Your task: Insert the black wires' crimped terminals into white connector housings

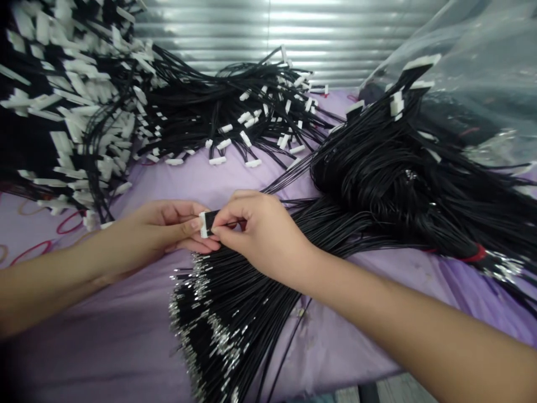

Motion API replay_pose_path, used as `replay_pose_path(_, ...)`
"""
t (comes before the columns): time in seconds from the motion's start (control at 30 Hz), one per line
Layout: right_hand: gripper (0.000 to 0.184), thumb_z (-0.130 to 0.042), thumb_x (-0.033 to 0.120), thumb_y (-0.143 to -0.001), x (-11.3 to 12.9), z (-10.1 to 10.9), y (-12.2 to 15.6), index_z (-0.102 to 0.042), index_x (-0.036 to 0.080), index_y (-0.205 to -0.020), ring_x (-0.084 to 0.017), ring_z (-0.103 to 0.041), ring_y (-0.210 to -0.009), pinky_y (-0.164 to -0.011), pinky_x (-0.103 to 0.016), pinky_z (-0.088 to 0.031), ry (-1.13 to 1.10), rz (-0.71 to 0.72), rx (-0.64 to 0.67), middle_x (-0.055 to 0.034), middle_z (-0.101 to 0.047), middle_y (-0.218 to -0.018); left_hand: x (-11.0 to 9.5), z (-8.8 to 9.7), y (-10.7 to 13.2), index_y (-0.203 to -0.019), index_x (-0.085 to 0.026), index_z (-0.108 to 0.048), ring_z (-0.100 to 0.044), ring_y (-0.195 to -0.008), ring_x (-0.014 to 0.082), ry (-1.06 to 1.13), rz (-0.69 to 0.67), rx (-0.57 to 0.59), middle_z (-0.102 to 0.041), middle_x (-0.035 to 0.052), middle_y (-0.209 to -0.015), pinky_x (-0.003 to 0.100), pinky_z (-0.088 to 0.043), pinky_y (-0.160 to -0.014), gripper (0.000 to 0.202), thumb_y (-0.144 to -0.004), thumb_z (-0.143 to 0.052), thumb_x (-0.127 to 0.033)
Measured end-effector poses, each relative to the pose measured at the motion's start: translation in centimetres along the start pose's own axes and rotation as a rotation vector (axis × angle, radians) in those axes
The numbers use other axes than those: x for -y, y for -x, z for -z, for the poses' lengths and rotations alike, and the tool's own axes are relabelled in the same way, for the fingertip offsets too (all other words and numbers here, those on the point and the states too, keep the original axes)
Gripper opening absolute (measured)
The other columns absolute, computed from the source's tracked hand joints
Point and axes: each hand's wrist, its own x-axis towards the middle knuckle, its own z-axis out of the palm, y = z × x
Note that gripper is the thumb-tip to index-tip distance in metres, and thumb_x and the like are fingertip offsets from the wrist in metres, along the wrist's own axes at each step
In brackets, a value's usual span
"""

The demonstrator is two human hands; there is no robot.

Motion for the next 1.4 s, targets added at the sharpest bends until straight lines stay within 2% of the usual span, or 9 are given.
replay_pose_path(0.27,0.012,-0.060,0.011,-0.077,0.1,-0.8,0.0,-0.067,0.016,-0.068,-0.006,-0.051,-0.063,-0.057,-0.020,-0.039,0.101,0.034,0.010,0.0022,-0.056,-0.067,-0.1,0.0,-0.3,-0.082,-0.010,-0.058,-0.067,-0.072,0.0079,0.059,0.035,-0.018,-0.068,0.0034,-0.073,0.017,-0.055,-0.072,0.014,-0.078,-0.060,-0.023)
replay_pose_path(0.37,0.010,-0.056,0.013,-0.081,0.4,-0.2,0.5,-0.065,0.014,-0.078,-0.011,-0.052,-0.077,-0.070,-0.025,-0.043,0.301,0.201,-0.089,-0.0027,-0.058,-0.081,-0.2,0.2,-0.6,-0.089,-0.011,-0.058,-0.064,-0.062,0.0064,0.146,0.018,0.017,-0.066,0.0020,-0.072,0.018,-0.054,-0.064,0.015,-0.079,-0.060,-0.021)
replay_pose_path(0.47,0.011,-0.053,0.014,-0.084,0.8,0.9,1.2,-0.063,0.012,-0.086,-0.015,-0.051,-0.090,-0.081,-0.029,-0.043,0.482,0.396,-0.220,-0.0077,-0.058,-0.093,-0.6,0.5,-0.9,-0.110,-0.015,-0.056,-0.057,-0.051,0.0017,0.194,-0.153,-0.053,-0.063,-0.0025,-0.064,0.014,-0.050,-0.057,0.029,-0.082,-0.056,-0.020)
replay_pose_path(0.57,0.014,-0.050,0.018,-0.086,0.8,1.1,1.6,-0.063,0.014,-0.090,-0.015,-0.053,-0.091,-0.082,-0.029,-0.045,0.459,0.351,-0.041,-0.0074,-0.060,-0.094,-1.2,0.6,-0.7,-0.114,-0.013,-0.056,-0.061,-0.061,0.0033,0.162,-0.335,-0.090,-0.064,-0.0018,-0.063,0.015,-0.051,-0.065,0.034,-0.083,-0.055,-0.025)
replay_pose_path(0.7,0.013,-0.055,0.019,-0.084,0.2,0.4,1.1,-0.066,0.016,-0.091,-0.015,-0.057,-0.091,-0.086,-0.031,-0.045,0.371,0.164,0.187,-0.0056,-0.063,-0.094,-1.8,0.6,-0.2,-0.119,-0.013,-0.053,-0.064,-0.073,0.0054,0.058,-0.366,-0.051,-0.068,0.0009,-0.079,0.019,-0.052,-0.077,0.043,-0.078,-0.060,-0.020)
replay_pose_path(0.93,0.009,-0.057,0.019,-0.083,0.4,1.0,0.8,-0.063,0.017,-0.076,-0.008,-0.054,-0.073,-0.071,-0.021,-0.045,0.270,0.112,0.305,0.0000,-0.060,-0.079,-1.1,1.4,-1.1,-0.091,-0.011,-0.066,-0.058,-0.061,0.0061,-0.382,-0.468,-0.318,-0.066,0.0022,-0.076,0.018,-0.048,-0.061,0.028,-0.076,-0.059,-0.034)
replay_pose_path(1.07,0.011,-0.048,0.020,-0.089,0.9,1.1,1.2,-0.057,0.016,-0.085,-0.009,-0.054,-0.080,-0.073,-0.021,-0.044,0.247,0.073,0.198,-0.0019,-0.059,-0.087,-1.2,1.1,-0.7,-0.069,-0.012,-0.064,-0.059,-0.062,0.0066,-0.433,-0.357,-0.277,-0.066,0.0009,-0.066,0.015,-0.047,-0.063,0.031,-0.081,-0.053,-0.039)
replay_pose_path(1.23,0.007,-0.050,0.020,-0.087,1.1,0.9,1.5,-0.055,0.018,-0.082,-0.005,-0.055,-0.062,-0.058,-0.016,-0.041,0.241,0.001,0.104,0.0039,-0.061,-0.072,-1.0,0.4,0.4,-0.073,-0.014,-0.066,-0.060,-0.056,0.0057,-0.166,-0.129,-0.140,-0.067,0.0000,-0.064,0.013,-0.047,-0.058,0.025,-0.080,-0.056,-0.036)
replay_pose_path(1.4,0.009,-0.054,0.018,-0.084,1.0,1.2,1.4,-0.062,0.019,-0.087,-0.005,-0.058,-0.069,-0.065,-0.017,-0.043,0.211,0.051,0.038,0.0029,-0.065,-0.080,-0.5,0.2,0.8,-0.082,-0.015,-0.068,-0.065,-0.067,0.0082,-0.019,-0.057,-0.069,-0.071,0.0019,-0.074,0.016,-0.053,-0.067,0.019,-0.079,-0.059,-0.031)
